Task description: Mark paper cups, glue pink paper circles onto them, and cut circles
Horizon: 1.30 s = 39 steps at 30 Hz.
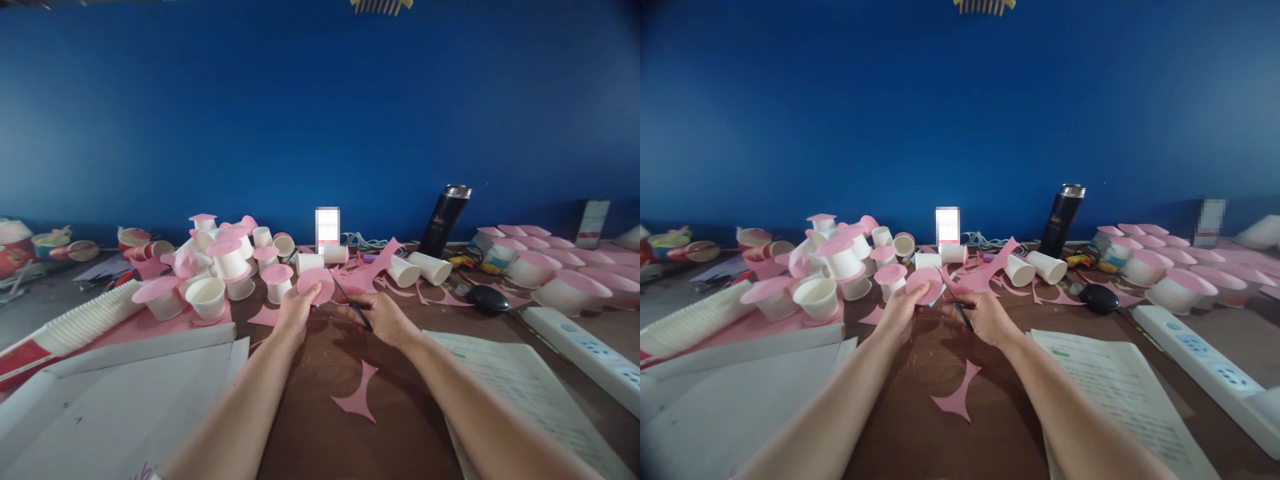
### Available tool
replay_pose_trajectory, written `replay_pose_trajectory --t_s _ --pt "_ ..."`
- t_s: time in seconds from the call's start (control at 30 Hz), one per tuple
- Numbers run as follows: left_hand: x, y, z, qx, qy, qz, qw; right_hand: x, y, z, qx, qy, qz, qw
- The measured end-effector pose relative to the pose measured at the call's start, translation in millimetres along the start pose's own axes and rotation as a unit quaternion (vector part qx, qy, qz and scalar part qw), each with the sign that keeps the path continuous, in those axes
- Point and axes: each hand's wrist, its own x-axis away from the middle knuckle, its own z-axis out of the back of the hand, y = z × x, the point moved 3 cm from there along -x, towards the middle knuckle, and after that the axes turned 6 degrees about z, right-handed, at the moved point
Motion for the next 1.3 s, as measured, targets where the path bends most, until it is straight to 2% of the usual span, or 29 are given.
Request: replay_pose_trajectory --t_s 0.27,0.53,0.8,1.0,1.3 --pt "4.3 6.2 -0.6 -0.019 0.025 0.0 1.0 0.0 -1.5 0.7 0.021 -0.004 0.015 1.0" --pt "5.5 6.8 -0.5 0.04 0.036 0.019 0.998 -1.0 4.3 0.7 0.009 0.001 0.009 1.0" --pt "5.4 8.0 0.4 0.044 0.048 0.001 0.998 -1.2 5.9 0.0 -0.005 -0.007 0.01 1.0" --pt "3.2 5.0 1.0 0.046 0.049 -0.007 0.998 -0.9 6.9 0.6 -0.002 -0.008 -0.016 1.0" --pt "4.2 5.6 -0.2 0.06 0.048 0.0 0.997 0.9 0.7 0.1 0.005 -0.01 -0.015 1.0"
